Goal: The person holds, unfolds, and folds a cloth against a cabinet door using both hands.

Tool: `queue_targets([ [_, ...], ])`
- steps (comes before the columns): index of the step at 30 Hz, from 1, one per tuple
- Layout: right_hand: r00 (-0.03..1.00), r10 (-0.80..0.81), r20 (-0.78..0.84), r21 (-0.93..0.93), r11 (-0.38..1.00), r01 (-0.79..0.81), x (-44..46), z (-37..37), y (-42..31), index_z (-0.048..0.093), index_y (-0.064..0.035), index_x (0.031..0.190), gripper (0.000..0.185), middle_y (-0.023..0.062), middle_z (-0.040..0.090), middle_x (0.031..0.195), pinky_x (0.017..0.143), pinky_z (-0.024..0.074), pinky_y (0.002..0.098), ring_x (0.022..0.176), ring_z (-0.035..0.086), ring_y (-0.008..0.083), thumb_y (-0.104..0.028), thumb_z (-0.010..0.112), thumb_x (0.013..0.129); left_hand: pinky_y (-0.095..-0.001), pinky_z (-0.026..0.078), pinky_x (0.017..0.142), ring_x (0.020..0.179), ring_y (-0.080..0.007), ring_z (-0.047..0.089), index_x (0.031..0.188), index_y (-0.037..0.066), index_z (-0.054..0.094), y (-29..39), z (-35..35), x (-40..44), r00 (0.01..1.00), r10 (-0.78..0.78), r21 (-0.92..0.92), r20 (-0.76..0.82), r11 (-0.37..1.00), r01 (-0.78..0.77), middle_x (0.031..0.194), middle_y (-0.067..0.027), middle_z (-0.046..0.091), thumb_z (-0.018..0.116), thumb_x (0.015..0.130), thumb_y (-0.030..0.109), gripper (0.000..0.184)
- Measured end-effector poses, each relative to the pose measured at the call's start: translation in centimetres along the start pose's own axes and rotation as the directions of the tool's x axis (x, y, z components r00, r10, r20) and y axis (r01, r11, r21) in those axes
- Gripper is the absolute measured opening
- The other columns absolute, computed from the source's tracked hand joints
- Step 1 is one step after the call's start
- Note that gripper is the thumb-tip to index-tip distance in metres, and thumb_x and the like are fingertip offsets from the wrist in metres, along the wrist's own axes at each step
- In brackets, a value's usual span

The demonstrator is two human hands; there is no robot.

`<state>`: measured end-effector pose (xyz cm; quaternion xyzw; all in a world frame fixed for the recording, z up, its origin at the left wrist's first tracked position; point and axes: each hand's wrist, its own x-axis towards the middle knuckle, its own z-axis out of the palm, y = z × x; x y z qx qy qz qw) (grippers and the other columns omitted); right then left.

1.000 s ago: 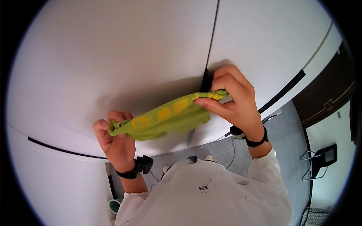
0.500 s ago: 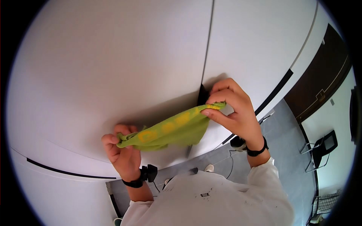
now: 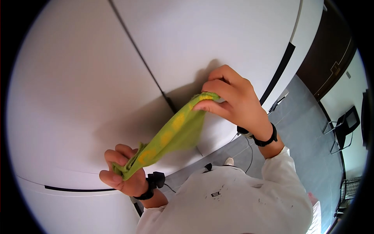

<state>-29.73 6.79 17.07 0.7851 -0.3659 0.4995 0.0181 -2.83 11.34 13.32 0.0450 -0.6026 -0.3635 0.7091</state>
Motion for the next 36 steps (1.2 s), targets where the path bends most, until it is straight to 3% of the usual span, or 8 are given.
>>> queue_targets([
  [3,1.0,0.002,0.001,0.119,0.993,-0.002,-0.3,-1.0,1.3,0.062,-0.0031,0.083,0.029,0.0077,0.052,0.086,0.056,0.0428,0.0268,0.067,0.052,0.0179,-0.014,0.082,0.065,-0.0375,0.044,0.073,0.08,-0.0226,0.039,0.089,0.022,0.05,-1.2,1.5,-0.1,0.999,0.038,0.128,-0.031,0.991,-0.034,0.093,-0.0062,0.043,0.042,0.095,0.01,0.015],
  [5,0.999,0.008,-0.043,0.212,0.977,0.001,-0.4,-0.8,1.4,0.062,-0.0036,0.082,0.028,0.0071,0.051,0.085,0.056,0.0409,0.0264,0.067,0.05,0.017,-0.013,0.082,0.065,-0.0375,0.045,0.081,0.089,-0.0236,0.046,0.102,0.017,0.049,-1.4,1.2,-0.3,0.995,0.042,0.236,-0.092,0.972,-0.019,0.102,-0.0108,0.047,0.045,0.09,-0.002,0.023],
  [9,0.995,0.091,-0.047,0.429,0.901,-0.062,0.0,-0.1,1.2,0.06,-0.0045,0.079,0.028,0.0057,0.05,0.083,0.057,0.0381,0.0256,0.068,0.048,0.0149,-0.009,0.083,0.062,-0.0407,0.042,0.093,0.104,-0.0263,0.049,0.111,0.011,0.046,-2.2,0.6,-0.8,0.979,0.032,0.271,-0.203,0.962,0.025,0.113,-0.0149,0.048,0.044,0.087,-0.008,0.03],
  [15,0.997,0.012,-0.08,0.377,0.926,0.019,0.5,1.2,0.8,0.06,-0.0046,0.078,0.029,0.0044,0.05,0.083,0.056,0.0377,0.0249,0.068,0.048,0.0134,-0.01,0.084,0.061,-0.041,0.042,0.093,0.106,-0.0267,0.049,0.114,0.012,0.047,-1.1,0.2,-1.8,0.981,0.038,0.213,-0.188,0.977,0.003,0.114,-0.0134,0.046,0.043,0.088,-0.008,0.033],
  [25,0.995,0.051,-0.084,0.194,0.98,-0.034,0.1,2.0,-1.4,0.057,-0.0047,0.081,0.03,0.0055,0.051,0.084,0.059,0.0413,0.0252,0.071,0.051,0.0146,-0.01,0.082,0.065,-0.0411,0.044,0.089,0.102,-0.0273,0.051,0.106,0.011,0.044,-1.4,-1.8,-2.4,0.995,0.059,0.192,-0.086,0.98,-0.041,0.111,-0.0138,0.048,0.045,0.088,-0.007,0.025],
  [28,0.983,0.031,-0.179,0.195,0.981,0.005,-0.5,2.9,-2.5,0.059,-0.0036,0.086,0.029,0.0062,0.052,0.086,0.06,0.0426,0.0244,0.073,0.052,0.0139,-0.008,0.081,0.067,-0.0399,0.045,0.089,0.101,-0.0267,0.052,0.107,0.009,0.044,-1.4,-1.7,-3.0,0.991,0.016,0.174,-0.131,0.985,0.007,0.111,-0.0143,0.049,0.047,0.089,-0.005,0.024],
  [34,0.955,0.166,-0.245,0.244,0.964,-0.105,-1.0,6.0,-3.2,0.057,-0.0015,0.092,0.028,0.0064,0.052,0.092,0.063,0.0448,0.0231,0.078,0.052,0.0124,-0.005,0.077,0.072,-0.0351,0.044,0.087,0.098,-0.0225,0.052,0.106,0.008,0.044,-0.8,-2.9,-4.2,0.977,-0.048,0.331,-0.21,0.936,0.117,0.108,-0.0149,0.05,0.042,0.085,-0.011,0.029],
  [36,0.855,0.368,-0.366,0.476,0.863,-0.168,-0.6,8.0,-3.9,0.06,-0.0039,0.091,0.024,0.006,0.057,0.093,0.059,0.0461,0.0231,0.073,0.055,0.014,-0.01,0.077,0.074,-0.0326,0.043,0.084,0.094,-0.0214,0.052,0.107,0.008,0.044,-0.7,-2.9,-4.9,0.982,-0.082,0.333,-0.171,0.933,0.136,0.104,-0.0145,0.05,0.04,0.082,-0.011,0.032],
])
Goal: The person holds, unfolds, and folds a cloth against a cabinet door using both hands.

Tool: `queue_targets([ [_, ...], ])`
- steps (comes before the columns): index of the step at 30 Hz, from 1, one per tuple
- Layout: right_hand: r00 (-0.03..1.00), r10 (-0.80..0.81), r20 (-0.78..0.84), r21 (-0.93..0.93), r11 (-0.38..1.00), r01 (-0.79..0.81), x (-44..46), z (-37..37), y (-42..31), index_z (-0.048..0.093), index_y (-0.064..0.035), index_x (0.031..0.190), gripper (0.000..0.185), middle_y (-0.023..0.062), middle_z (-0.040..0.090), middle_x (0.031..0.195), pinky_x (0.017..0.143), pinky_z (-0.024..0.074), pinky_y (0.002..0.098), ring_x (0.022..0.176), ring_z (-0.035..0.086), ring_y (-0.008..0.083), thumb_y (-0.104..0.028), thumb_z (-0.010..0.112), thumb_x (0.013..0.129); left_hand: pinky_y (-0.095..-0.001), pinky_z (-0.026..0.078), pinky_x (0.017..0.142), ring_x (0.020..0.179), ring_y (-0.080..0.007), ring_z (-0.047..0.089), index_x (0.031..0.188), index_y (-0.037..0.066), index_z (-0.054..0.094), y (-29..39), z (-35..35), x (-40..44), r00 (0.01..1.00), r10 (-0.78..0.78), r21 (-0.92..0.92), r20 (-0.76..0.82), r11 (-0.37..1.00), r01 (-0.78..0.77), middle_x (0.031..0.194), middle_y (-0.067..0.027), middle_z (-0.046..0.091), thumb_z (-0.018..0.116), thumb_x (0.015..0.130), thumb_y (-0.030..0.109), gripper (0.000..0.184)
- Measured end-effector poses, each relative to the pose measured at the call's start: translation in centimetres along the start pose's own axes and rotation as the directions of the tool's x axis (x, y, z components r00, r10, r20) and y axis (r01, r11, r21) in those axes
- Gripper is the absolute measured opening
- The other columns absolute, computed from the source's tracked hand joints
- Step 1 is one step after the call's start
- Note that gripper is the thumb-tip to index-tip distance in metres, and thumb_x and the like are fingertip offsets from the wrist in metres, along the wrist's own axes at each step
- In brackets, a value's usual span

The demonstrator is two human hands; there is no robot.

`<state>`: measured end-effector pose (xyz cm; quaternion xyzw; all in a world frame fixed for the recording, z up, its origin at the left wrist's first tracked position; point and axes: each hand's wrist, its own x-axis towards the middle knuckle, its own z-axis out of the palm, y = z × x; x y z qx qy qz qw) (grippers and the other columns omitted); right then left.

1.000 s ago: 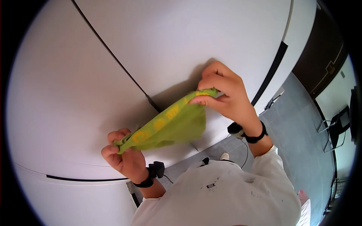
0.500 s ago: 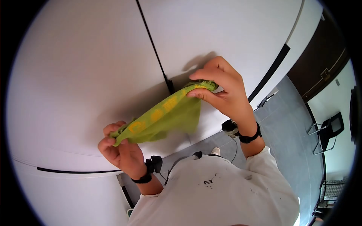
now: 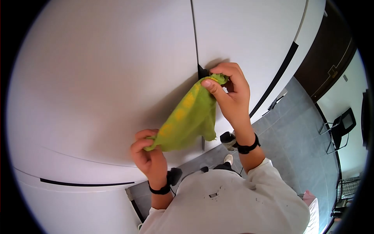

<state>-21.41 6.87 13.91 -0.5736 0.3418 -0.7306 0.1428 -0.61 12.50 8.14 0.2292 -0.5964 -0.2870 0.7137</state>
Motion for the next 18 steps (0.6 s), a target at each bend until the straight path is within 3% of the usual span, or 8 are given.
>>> queue_targets([
  [4,0.997,-0.067,-0.039,-0.152,0.987,0.06,0.1,0.8,-0.3,0.06,-0.0028,0.091,0.02,0.0051,0.056,0.094,0.06,0.0472,0.0212,0.075,0.056,0.0112,-0.01,0.074,0.078,-0.0261,0.039,0.074,0.08,-0.0191,0.047,0.107,0.005,0.044,-0.2,1.2,0.7,0.995,-0.023,-0.087,0.096,0.996,0.031,0.093,-0.0134,0.051,0.036,0.075,-0.01,0.036],
  [7,0.993,0.11,-0.047,0.024,0.994,-0.109,-0.6,1.1,-1.8,0.059,-0.0034,0.093,0.02,0.0005,0.057,0.089,0.059,0.0451,0.0191,0.077,0.054,0.0065,-0.009,0.073,0.08,-0.0317,0.038,0.063,0.071,-0.0185,0.044,0.104,0.002,0.044,4.2,1.8,3.3,0.934,0.278,-0.248,0.224,0.943,-0.221,0.085,-0.0131,0.051,0.046,0.074,-0.002,0.03],
  [9,0.992,0.08,-0.093,0.042,0.996,-0.076,-2.0,0.8,-3.7,0.057,-0.0022,0.094,0.021,0.0028,0.057,0.09,0.065,0.0449,0.02,0.078,0.054,0.0075,-0.005,0.072,0.08,-0.0314,0.031,0.048,0.05,-0.0163,0.039,0.078,0.001,0.056,8.1,3.1,4.7,0.975,0.168,-0.146,0.148,0.978,-0.147,0.062,-0.0073,0.047,0.06,0.058,0.0,0.02],
  [10,0.991,0.002,-0.131,0.027,1.0,0.002,-2.8,0.7,-4.7,0.057,-0.0017,0.094,0.021,0.0041,0.057,0.091,0.068,0.0447,0.0207,0.078,0.054,0.0087,-0.003,0.071,0.079,-0.0316,0.033,0.051,0.054,-0.0174,0.04,0.085,0.004,0.055,10.1,1.4,6.1,0.886,0.159,-0.043,0.436,0.987,-0.156,0.066,-0.0071,0.048,0.066,0.068,0.017,0.024],
  [11,0.985,-0.085,-0.153,-0.03,0.996,0.081,-3.6,0.6,-5.7,0.057,-0.0018,0.094,0.021,0.0051,0.057,0.091,0.07,0.0443,0.0217,0.079,0.054,0.01,-0.001,0.071,0.079,-0.0319,0.036,0.054,0.058,-0.0186,0.041,0.093,0.007,0.053,10.9,-0.2,7.0,0.714,0.117,0.04,0.69,0.979,-0.199,0.069,-0.0069,0.05,0.073,0.077,0.033,0.036],
  [12,0.971,-0.17,-0.171,-0.089,0.984,0.156,-4.3,0.4,-6.6,0.056,-0.0018,0.093,0.021,0.0061,0.056,0.092,0.072,0.0439,0.0227,0.08,0.054,0.0113,0.001,0.071,0.078,-0.0303,0.035,0.053,0.055,-0.0185,0.039,0.08,0.009,0.056,11.3,1.0,5.8,0.832,0.184,-0.036,0.523,0.98,-0.194,0.069,-0.0048,0.049,0.073,0.073,0.043,0.039],
  [14,0.968,-0.187,-0.165,-0.125,0.978,0.167,-5.7,0.8,-8.3,0.055,-0.0017,0.093,0.025,0.0073,0.055,0.093,0.073,0.0437,0.0236,0.08,0.053,0.0121,0.002,0.073,0.076,-0.0305,0.033,0.052,0.056,-0.0184,0.04,0.079,0.01,0.057,12.5,0.4,5.2,0.838,0.075,-0.052,0.541,0.997,-0.056,0.07,-0.005,0.05,0.072,0.074,0.041,0.035],
  [18,0.975,-0.178,-0.135,-0.155,0.975,0.157,-6.8,1.3,-8.6,0.055,-0.0015,0.093,0.025,0.0077,0.055,0.094,0.073,0.044,0.0229,0.081,0.054,0.0125,0.003,0.072,0.076,-0.0308,0.032,0.051,0.057,-0.0185,0.041,0.085,0.01,0.057,13.2,0.9,4.6,0.822,0.131,-0.096,0.555,0.991,-0.093,0.073,-0.0064,0.051,0.07,0.077,0.033,0.028],
])
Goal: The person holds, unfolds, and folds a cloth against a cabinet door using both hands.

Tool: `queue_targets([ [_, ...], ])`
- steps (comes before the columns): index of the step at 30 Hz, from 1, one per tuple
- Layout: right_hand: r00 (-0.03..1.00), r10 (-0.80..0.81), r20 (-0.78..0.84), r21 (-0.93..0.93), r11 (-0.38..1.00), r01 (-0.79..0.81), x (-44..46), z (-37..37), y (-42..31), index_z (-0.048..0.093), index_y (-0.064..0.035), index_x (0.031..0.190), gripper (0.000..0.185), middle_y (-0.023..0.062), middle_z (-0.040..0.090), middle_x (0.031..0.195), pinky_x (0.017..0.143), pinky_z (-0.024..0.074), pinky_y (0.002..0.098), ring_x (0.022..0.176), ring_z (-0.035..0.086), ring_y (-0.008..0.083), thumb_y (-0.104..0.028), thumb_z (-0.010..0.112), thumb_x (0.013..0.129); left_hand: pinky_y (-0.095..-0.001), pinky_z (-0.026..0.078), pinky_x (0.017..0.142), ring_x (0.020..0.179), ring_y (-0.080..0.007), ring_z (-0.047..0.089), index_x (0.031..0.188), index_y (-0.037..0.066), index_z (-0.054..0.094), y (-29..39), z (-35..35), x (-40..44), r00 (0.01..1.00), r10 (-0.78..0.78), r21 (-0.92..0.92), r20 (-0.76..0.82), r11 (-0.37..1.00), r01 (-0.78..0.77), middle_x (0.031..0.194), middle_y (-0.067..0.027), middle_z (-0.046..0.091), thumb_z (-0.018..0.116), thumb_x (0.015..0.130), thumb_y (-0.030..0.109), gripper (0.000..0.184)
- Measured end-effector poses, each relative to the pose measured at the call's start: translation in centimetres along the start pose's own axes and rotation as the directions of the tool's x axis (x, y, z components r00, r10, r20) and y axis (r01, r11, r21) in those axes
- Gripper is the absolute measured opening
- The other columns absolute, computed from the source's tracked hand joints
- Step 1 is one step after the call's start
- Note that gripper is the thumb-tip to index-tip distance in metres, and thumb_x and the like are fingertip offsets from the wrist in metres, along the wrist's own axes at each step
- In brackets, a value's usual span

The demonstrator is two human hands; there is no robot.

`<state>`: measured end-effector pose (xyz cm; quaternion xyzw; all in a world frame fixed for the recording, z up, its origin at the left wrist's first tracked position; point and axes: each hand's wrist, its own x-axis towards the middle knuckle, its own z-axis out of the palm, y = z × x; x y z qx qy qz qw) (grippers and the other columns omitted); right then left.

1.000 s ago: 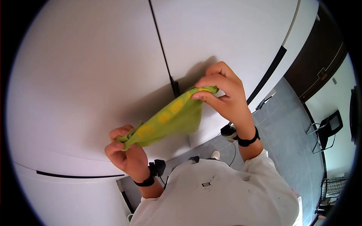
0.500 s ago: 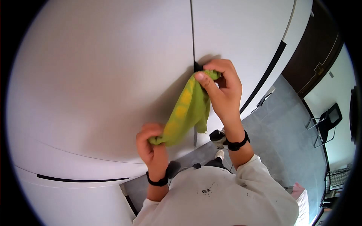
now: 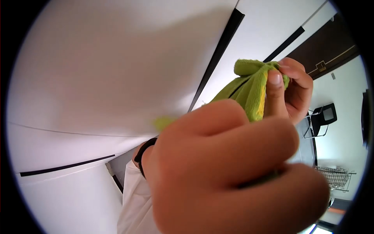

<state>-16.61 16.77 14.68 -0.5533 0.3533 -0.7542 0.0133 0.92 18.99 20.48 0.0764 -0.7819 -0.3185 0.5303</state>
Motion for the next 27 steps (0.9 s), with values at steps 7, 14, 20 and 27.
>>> queue_targets([
  [7,1.0,0.03,0.003,-0.17,0.985,-0.029,2.1,2.0,5.8,0.058,-0.0008,0.099,0.027,0.0093,0.055,0.101,0.065,0.0549,0.0248,0.086,0.059,0.0151,-0.003,0.073,0.077,-0.0307,0.044,0.057,0.06,-0.0204,0.053,0.076,0.005,0.064,-8.3,0.9,-2.2,0.889,0.304,0.287,-0.343,0.935,-0.209,0.069,-0.0071,0.056,0.059,0.055,-0.008,0.025],
  [14,0.97,0.224,-0.089,0.047,0.974,-0.221,4.1,3.4,6.7,0.058,0.0,0.093,0.02,0.0036,0.061,0.084,0.061,0.0501,0.0203,0.073,0.057,0.0069,-0.008,0.071,0.081,-0.0298,0.046,0.067,0.078,-0.0243,0.056,0.103,0.003,0.061,-12.1,-2.2,-4.4,0.95,0.051,0.367,-0.31,0.928,0.07,0.092,-0.0125,0.058,0.062,0.069,-0.003,0.035],
  [20,0.933,0.359,0.004,0.121,0.926,-0.357,4.9,2.2,7.5,0.06,-0.0028,0.092,0.015,0.0003,0.06,0.08,0.056,0.0441,0.0193,0.069,0.054,0.0048,-0.009,0.07,0.083,-0.0312,0.042,0.059,0.069,-0.0233,0.052,0.098,0.002,0.062,-13.8,-2.2,-5.2,0.909,-0.415,0.13,0.042,0.904,0.407,0.083,-0.0097,0.054,0.073,0.075,0.014,0.029],
  [27,0.957,0.286,0.058,0.067,0.955,-0.289,5.4,1.8,8.5,0.059,-0.0023,0.094,0.015,0.0026,0.06,0.09,0.064,0.0456,0.0211,0.078,0.055,0.0079,-0.009,0.068,0.084,-0.0309,0.04,0.061,0.067,-0.0206,0.048,0.088,0.0,0.058,-15.9,-0.4,-5.4,0.915,-0.39,-0.023,0.108,0.919,0.394,0.078,-0.0084,0.051,0.068,0.081,0.012,0.017],
])
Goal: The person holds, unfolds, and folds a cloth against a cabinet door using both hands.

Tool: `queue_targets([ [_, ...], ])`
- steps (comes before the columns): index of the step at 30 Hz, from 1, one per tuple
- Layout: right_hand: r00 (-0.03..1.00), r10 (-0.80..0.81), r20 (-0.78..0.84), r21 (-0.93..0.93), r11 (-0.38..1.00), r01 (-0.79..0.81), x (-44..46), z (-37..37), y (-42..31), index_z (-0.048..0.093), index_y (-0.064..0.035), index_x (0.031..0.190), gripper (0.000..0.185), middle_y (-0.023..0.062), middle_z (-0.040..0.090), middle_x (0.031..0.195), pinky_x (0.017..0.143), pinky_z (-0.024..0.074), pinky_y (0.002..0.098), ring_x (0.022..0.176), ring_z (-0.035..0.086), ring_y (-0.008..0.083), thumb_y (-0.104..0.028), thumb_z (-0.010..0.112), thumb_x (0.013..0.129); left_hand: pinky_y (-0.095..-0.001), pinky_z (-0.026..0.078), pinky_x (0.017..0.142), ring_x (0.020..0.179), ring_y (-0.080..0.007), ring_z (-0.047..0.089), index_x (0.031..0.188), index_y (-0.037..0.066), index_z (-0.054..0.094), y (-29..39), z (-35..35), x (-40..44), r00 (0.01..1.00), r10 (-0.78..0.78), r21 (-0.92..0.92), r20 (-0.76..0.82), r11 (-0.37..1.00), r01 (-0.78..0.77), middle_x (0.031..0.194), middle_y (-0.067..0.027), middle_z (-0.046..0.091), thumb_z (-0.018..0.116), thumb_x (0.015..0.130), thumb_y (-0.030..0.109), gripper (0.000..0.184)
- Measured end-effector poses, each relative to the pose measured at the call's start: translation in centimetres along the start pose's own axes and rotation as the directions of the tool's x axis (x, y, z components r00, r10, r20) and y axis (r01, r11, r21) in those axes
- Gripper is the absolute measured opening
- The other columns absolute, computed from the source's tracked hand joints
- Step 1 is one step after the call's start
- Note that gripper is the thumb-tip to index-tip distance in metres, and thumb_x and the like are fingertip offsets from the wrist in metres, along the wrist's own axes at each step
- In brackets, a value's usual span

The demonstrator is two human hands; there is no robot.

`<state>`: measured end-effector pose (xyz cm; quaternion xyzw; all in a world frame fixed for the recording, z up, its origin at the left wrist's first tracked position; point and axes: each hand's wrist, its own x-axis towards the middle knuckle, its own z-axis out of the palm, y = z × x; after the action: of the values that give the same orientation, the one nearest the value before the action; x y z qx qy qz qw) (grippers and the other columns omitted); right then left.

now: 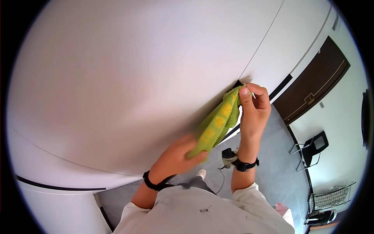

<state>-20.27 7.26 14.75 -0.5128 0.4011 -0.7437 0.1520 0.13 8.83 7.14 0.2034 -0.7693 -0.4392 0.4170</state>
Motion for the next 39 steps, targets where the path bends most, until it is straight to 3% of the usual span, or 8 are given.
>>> queue_targets([
  [6,0.997,0.065,-0.039,0.096,0.994,-0.061,-0.5,0.2,0.0,0.058,-0.0019,0.094,0.015,0.0038,0.06,0.093,0.068,0.0458,0.0217,0.081,0.056,0.0093,-0.007,0.068,0.084,-0.0306,0.042,0.065,0.072,-0.0219,0.053,0.095,0.0,0.061,-1.9,-0.1,-1.4,0.992,-0.001,-0.12,-0.127,0.993,-0.014,0.083,-0.0096,0.056,0.065,0.081,0.007,0.016],
  [14,0.959,-0.245,-0.142,0.004,0.969,0.248,-1.8,1.9,1.1,0.058,-0.0003,0.095,0.014,0.0063,0.057,0.098,0.071,0.0462,0.0209,0.084,0.055,0.0097,-0.001,0.066,0.083,-0.029,0.045,0.072,0.079,-0.0215,0.057,0.101,-0.002,0.06,-0.7,0.9,-1.9,0.993,0.006,-0.136,-0.119,0.99,-0.022,0.092,-0.0103,0.061,0.065,0.081,0.006,0.022],
  [16,0.956,-0.269,-0.118,-0.103,0.961,0.257,-2.0,2.0,0.8,0.058,-0.0009,0.094,0.015,0.0072,0.057,0.097,0.064,0.0474,0.0209,0.078,0.057,0.01,-0.001,0.068,0.082,-0.0279,0.046,0.073,0.081,-0.0192,0.058,0.103,-0.002,0.059,-0.3,0.9,-2.3,0.987,-0.108,-0.275,-0.118,0.959,0.072,0.096,-0.0106,0.062,0.065,0.081,0.006,0.024],
  [22,0.857,-0.51,-0.07,-0.485,0.768,0.417,-2.0,2.3,1.0,0.061,-0.0008,0.087,0.017,0.0104,0.058,0.089,0.054,0.0481,0.0233,0.068,0.059,0.0134,-0.001,0.073,0.076,-0.0274,0.045,0.07,0.077,-0.0169,0.057,0.101,-0.002,0.059,-1.3,1.7,-3.1,0.967,-0.129,-0.237,-0.22,0.969,0.075,0.092,-0.0092,0.062,0.065,0.081,0.005,0.022],
  [31,0.96,-0.28,0.029,-0.112,0.953,0.282,-0.5,1.0,-0.1,0.062,-0.0004,0.084,0.013,0.0096,0.058,0.09,0.055,0.0487,0.0222,0.07,0.058,0.012,-0.001,0.072,0.076,-0.0274,0.045,0.07,0.077,-0.0151,0.056,0.098,-0.001,0.058,-2.0,1.6,-4.0,0.927,-0.097,-0.187,-0.363,0.982,0.029,0.089,-0.0081,0.061,0.064,0.082,0.005,0.018],
  [34,0.938,-0.336,0.086,-0.2,0.916,0.346,0.0,0.5,0.2,0.063,-0.0003,0.085,0.013,0.0108,0.058,0.093,0.061,0.05,0.0231,0.077,0.057,0.0137,0.002,0.072,0.076,-0.0273,0.045,0.071,0.078,-0.0149,0.056,0.099,-0.001,0.059,-2.0,0.8,-4.3,0.916,-0.21,-0.206,-0.341,0.968,0.145,0.088,-0.0065,0.061,0.064,0.084,0.009,0.019],
  [36,0.944,-0.323,0.067,-0.137,0.934,0.329,0.1,1.1,1.4,0.063,0.0005,0.085,0.01,0.0108,0.057,0.094,0.063,0.0513,0.0242,0.08,0.057,0.0143,0.003,0.07,0.078,-0.027,0.045,0.072,0.08,-0.012,0.055,0.1,0.0,0.059,-2.5,-0.1,-4.8,0.908,-0.292,-0.032,-0.301,0.955,0.296,0.087,-0.0039,0.06,0.064,0.086,0.015,0.021],
  [39,0.939,-0.343,0.012,-0.199,0.92,0.338,-0.5,1.2,0.8,0.061,0.0031,0.083,0.008,0.0102,0.056,0.096,0.065,0.0529,0.0255,0.079,0.058,0.015,0.001,0.069,0.081,-0.0256,0.044,0.07,0.08,-0.0078,0.052,0.099,0.001,0.059,-1.8,1.6,-5.6,0.848,-0.333,-0.25,-0.412,0.936,0.247,0.085,-0.0013,0.059,0.064,0.088,0.021,0.023],
])
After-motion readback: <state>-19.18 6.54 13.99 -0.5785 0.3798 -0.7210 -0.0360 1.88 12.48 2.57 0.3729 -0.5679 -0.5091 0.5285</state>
